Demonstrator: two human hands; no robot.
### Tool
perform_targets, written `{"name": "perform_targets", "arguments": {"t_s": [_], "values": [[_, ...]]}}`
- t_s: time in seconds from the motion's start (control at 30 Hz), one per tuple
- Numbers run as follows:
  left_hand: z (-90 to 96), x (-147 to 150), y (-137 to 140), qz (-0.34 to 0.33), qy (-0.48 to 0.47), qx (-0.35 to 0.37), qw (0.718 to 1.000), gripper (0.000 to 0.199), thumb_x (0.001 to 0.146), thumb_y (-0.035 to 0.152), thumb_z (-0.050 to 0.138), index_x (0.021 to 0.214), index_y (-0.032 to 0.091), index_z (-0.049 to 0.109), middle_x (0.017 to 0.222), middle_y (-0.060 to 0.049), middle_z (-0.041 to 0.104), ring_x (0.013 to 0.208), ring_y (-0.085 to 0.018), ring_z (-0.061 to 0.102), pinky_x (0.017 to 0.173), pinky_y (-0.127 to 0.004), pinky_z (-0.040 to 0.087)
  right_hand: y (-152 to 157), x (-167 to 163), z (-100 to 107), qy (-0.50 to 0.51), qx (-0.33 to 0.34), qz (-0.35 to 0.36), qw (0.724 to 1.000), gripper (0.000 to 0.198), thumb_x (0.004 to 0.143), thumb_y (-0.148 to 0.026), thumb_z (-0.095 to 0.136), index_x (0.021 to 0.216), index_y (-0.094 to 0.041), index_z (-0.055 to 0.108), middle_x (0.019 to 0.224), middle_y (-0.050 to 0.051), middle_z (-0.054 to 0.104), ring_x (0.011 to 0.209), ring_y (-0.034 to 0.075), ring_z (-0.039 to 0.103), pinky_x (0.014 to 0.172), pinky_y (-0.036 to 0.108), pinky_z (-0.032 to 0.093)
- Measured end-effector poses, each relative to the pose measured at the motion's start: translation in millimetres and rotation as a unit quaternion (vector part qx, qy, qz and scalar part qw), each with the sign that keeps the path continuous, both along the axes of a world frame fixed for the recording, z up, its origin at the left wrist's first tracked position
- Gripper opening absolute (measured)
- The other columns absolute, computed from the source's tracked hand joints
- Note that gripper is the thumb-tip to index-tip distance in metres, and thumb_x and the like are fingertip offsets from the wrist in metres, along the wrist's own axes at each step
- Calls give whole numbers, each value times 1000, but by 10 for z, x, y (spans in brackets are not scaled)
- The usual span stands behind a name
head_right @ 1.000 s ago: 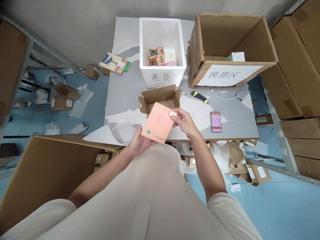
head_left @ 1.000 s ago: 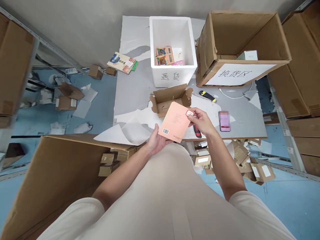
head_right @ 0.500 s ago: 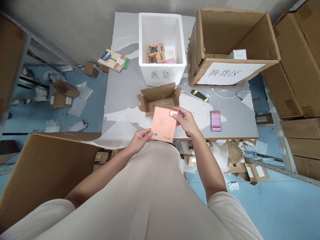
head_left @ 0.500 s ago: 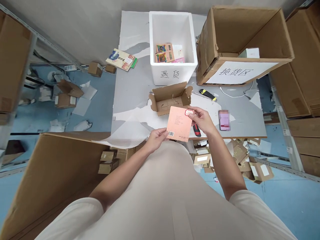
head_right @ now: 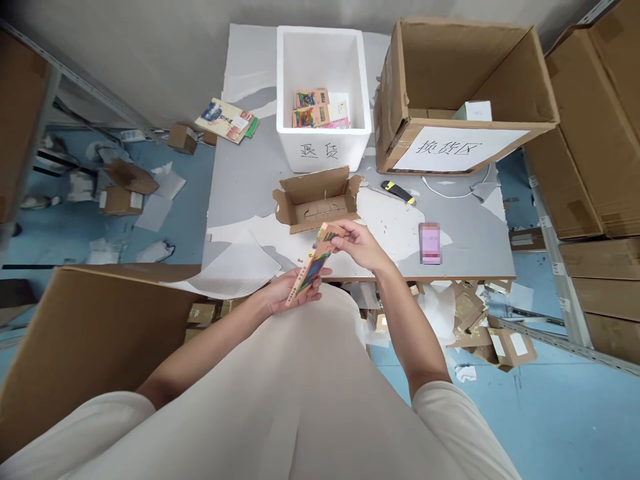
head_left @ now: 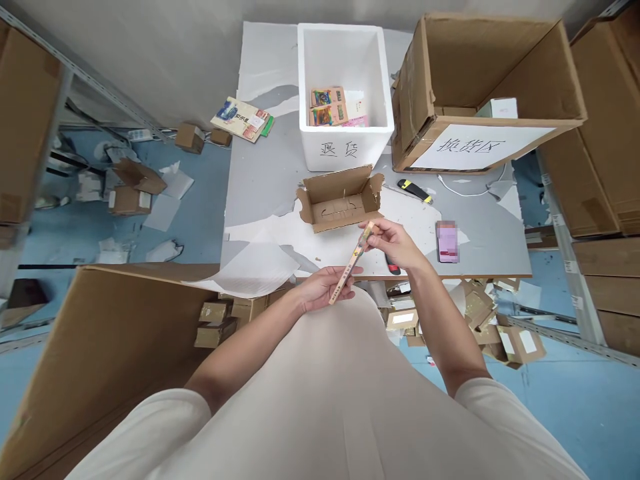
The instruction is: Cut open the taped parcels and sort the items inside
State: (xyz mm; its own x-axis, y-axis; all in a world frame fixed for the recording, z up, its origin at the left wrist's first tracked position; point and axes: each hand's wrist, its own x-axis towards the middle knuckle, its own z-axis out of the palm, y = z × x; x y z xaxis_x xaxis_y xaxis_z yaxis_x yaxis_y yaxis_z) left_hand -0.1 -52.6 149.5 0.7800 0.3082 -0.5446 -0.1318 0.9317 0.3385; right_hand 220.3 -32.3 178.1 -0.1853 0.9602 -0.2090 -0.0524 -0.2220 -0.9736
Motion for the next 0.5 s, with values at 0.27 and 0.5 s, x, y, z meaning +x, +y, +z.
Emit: {"name": "perform_targets", "arguments": {"t_s": [0.27,0.5], "values": [[-24,-186,156,86,100,183,974,63,73,66,66,112,16,70,109,-13,72,106,-31,66,97,-45,48,23,151,-113,-34,-84,-65,994,49,64,-58,77,92,-18,71,77,3,71,66,15,65,53,24,53],[-1,-160,170,71,122,258,956,44,77,49,71,106,16,73,106,-9,74,101,-28,69,97,-43,50,27,211,-224,12,-102,-109,989,47,69,-62,72,92,-21,71,77,2,72,63,13,66,53,24,55]]}}
